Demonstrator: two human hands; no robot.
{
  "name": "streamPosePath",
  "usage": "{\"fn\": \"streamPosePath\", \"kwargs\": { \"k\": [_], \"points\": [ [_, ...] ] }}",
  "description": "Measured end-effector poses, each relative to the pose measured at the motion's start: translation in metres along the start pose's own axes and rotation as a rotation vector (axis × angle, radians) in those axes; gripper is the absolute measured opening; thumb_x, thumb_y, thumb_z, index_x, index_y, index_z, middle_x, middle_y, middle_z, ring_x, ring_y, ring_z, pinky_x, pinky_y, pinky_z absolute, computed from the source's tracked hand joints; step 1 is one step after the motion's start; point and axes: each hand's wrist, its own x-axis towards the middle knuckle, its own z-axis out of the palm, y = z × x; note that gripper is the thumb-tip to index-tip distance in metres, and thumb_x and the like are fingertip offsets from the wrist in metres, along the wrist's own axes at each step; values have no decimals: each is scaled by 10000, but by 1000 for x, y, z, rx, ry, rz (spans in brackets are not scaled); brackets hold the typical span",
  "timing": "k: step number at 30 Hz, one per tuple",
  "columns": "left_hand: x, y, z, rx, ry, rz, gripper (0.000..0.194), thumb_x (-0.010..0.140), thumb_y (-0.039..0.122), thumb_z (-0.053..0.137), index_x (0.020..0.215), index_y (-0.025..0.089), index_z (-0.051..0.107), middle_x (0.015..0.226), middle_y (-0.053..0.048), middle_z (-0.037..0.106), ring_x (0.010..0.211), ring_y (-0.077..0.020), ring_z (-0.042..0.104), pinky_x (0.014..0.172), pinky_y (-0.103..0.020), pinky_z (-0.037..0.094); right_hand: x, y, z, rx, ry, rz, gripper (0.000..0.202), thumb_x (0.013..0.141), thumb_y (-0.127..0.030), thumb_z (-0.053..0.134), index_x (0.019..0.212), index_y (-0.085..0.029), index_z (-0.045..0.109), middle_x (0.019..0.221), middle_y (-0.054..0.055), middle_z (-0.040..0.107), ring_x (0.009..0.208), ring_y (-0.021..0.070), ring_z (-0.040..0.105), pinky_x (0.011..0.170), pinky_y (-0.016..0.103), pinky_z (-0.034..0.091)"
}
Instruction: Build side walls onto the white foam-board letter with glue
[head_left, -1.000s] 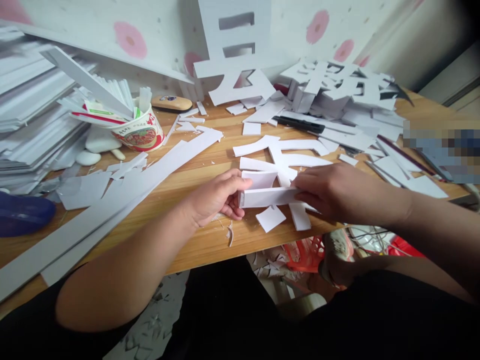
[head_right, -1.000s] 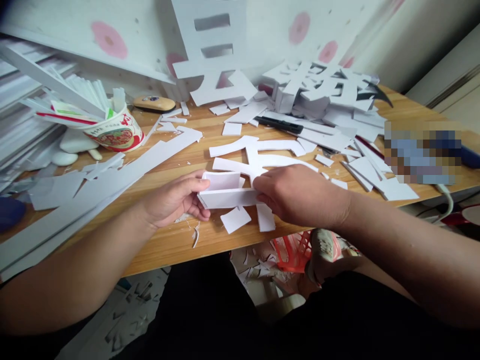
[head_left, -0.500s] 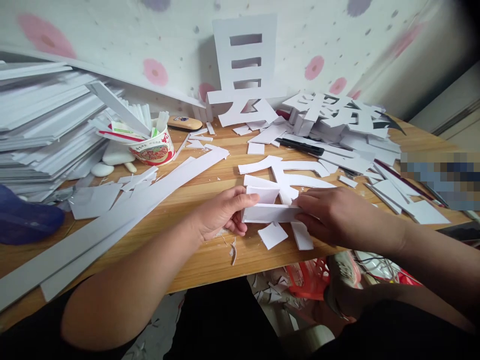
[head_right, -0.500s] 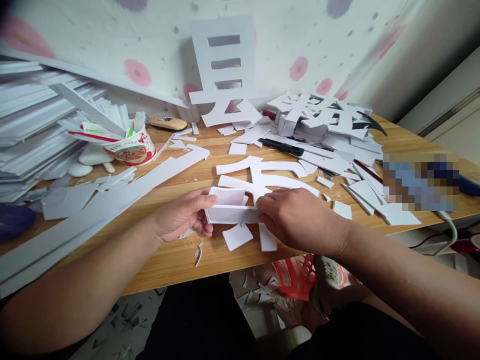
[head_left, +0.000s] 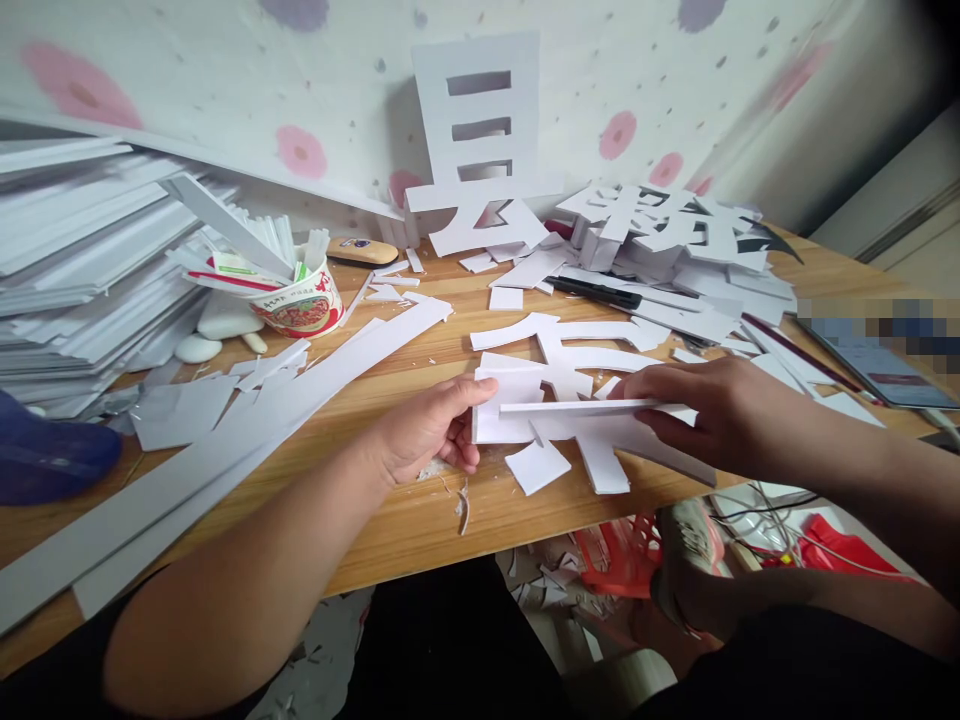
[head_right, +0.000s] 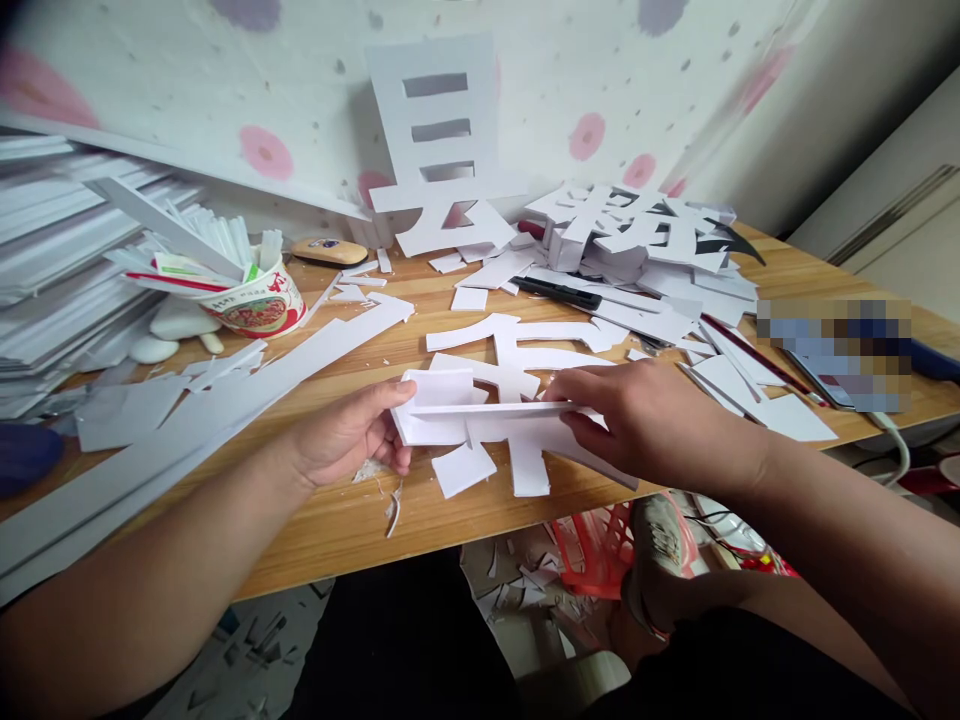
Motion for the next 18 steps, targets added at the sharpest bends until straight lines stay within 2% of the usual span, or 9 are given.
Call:
{"fn": "streamPosePath", "kwargs": {
  "k": [2,4,6,7,10,14,16,18],
  "points": [
    [1,0,0,0,10,12,513,679,665,615,830,176,565,589,3,569,466,-119,529,484,-255,456,-5,2,2,-27,-50,-57,303,914,-173,451,1179,-195,597,1045,91,699,727,181,666,614,307,512],
    [1,-1,0,5,6,16,518,663,661,634,822,173,567,595,-5,577,484,-128,541,492,-262,458,-9,3,5,-34,-78,-118,407,934,-168,443,1327,-251,510,1232,83,633,968,206,653,769,343,531],
    [2,-1,0,4,9,16,521,649,652,650,832,170,575,620,-14,589,507,-137,550,498,-269,462,-13,3,8,-30,-98,-139,452,950,-224,453,1396,-296,445,1309,64,583,1137,235,572,901,401,496],
    [2,-1,-1,1,9,14,521,646,647,654,837,168,579,626,-18,593,516,-141,554,504,-274,467,-14,3,9,-29,-109,-122,459,950,-266,463,1407,-296,435,1309,68,577,1156,253,549,922,431,482],
    [3,-2,-1,-21,-2,12,505,657,623,667,860,167,592,649,-21,603,532,-140,561,544,-293,491,-17,2,12,-16,-131,-40,550,912,-411,525,1426,-246,420,1252,120,566,1107,296,527,894,481,479],
    [3,-2,-2,-27,-30,26,523,680,612,662,950,167,610,750,-36,639,546,-125,566,576,-299,507,-17,2,13,25,-45,22,690,858,-506,582,1449,-210,385,1092,136,564,976,282,524,825,454,479],
    [3,-2,-2,-10,-28,20,549,682,631,647,962,159,609,753,-41,639,539,-124,566,552,-282,497,-15,1,14,17,49,48,582,881,-454,569,1397,-211,453,1035,121,569,931,268,520,820,442,458],
    [3,-2,-2,7,-8,4,559,669,653,640,916,154,600,708,-31,619,506,-115,550,490,-243,456,-10,-2,14,-8,151,83,385,904,-372,545,1245,-196,571,992,114,583,895,263,518,802,429,442]
  ]
}}
